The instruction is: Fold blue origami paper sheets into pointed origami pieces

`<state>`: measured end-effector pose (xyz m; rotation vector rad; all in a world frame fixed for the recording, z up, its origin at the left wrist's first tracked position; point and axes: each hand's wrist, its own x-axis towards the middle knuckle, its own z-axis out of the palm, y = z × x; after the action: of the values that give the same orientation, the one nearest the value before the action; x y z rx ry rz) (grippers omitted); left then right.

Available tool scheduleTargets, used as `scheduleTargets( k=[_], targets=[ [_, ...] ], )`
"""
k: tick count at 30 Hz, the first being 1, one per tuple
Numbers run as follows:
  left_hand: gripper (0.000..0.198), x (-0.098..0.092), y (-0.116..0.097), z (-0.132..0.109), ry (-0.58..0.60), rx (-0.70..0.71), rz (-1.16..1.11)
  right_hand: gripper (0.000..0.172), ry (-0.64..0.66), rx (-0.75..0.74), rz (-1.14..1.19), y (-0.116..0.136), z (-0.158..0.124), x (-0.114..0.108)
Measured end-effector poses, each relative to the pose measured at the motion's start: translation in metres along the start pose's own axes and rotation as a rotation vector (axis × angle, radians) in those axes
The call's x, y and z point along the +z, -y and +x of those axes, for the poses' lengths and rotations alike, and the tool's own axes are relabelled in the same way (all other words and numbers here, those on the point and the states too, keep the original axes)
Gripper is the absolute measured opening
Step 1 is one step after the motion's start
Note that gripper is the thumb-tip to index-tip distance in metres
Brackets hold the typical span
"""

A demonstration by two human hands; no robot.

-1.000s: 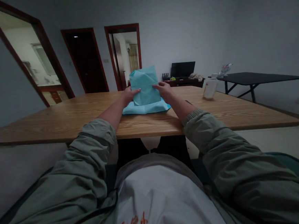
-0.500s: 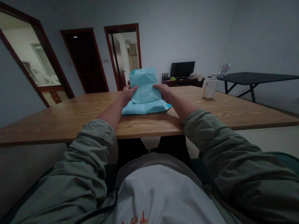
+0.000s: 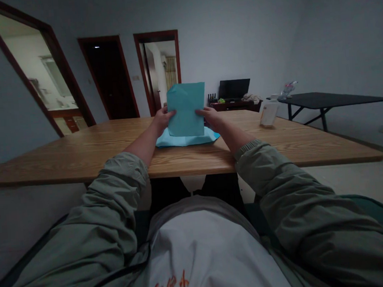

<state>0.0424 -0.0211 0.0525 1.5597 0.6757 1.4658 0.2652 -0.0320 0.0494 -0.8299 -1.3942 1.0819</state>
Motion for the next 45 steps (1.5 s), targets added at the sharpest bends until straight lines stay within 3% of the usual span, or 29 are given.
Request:
scheduleTargets(
  k=[4,9,14,18,21,24,27,30,33,38,41,45],
  targets=[
    [0.038,-0.002,0.002,0.002,-0.003,-0.017,0.035,0.032,-0.028,-0.011,0.007,-0.003,0.005,-0.001],
    [0.020,-0.002,0.001,0.004,-0.037,-0.079,0.006,0.023,-0.025,-0.051,-0.041,-0.002,0.004,-0.001],
    [0.021,-0.004,-0.006,0.001,0.033,-0.211,-0.090,0.010,-0.023,-0.084,-0.100,0.002,-0.003,-0.001],
    [0.024,0.000,-0.005,-0.003,0.096,-0.263,0.011,0.008,0.010,-0.132,-0.143,-0.003,0.000,-0.001],
    [0.031,0.003,-0.002,-0.004,0.098,-0.197,0.101,0.020,-0.047,-0.149,-0.104,-0.005,0.006,-0.002],
    [0.036,0.004,-0.005,-0.005,-0.038,-0.048,0.120,0.032,-0.092,-0.084,-0.008,-0.001,0.008,-0.004],
    [0.039,0.004,-0.012,-0.006,-0.157,0.082,0.175,0.040,-0.041,-0.014,0.006,0.005,0.004,-0.004],
    [0.039,0.003,-0.015,-0.007,-0.184,0.162,0.255,0.035,0.011,0.002,-0.107,0.005,-0.001,-0.001],
    [0.034,0.002,-0.009,-0.007,-0.132,0.243,0.457,0.024,0.005,-0.092,-0.405,0.001,-0.004,0.003],
    [0.035,0.002,0.000,-0.007,0.013,0.282,0.822,0.024,-0.147,-0.464,-0.951,0.000,-0.008,0.004],
    [0.037,0.007,-0.005,-0.011,0.085,0.314,0.869,0.028,-0.158,-0.529,-1.029,0.003,-0.011,0.005],
    [0.049,0.013,-0.009,-0.015,0.148,0.400,0.832,0.027,-0.083,-0.560,-0.938,0.004,-0.012,0.011]
  ],
)
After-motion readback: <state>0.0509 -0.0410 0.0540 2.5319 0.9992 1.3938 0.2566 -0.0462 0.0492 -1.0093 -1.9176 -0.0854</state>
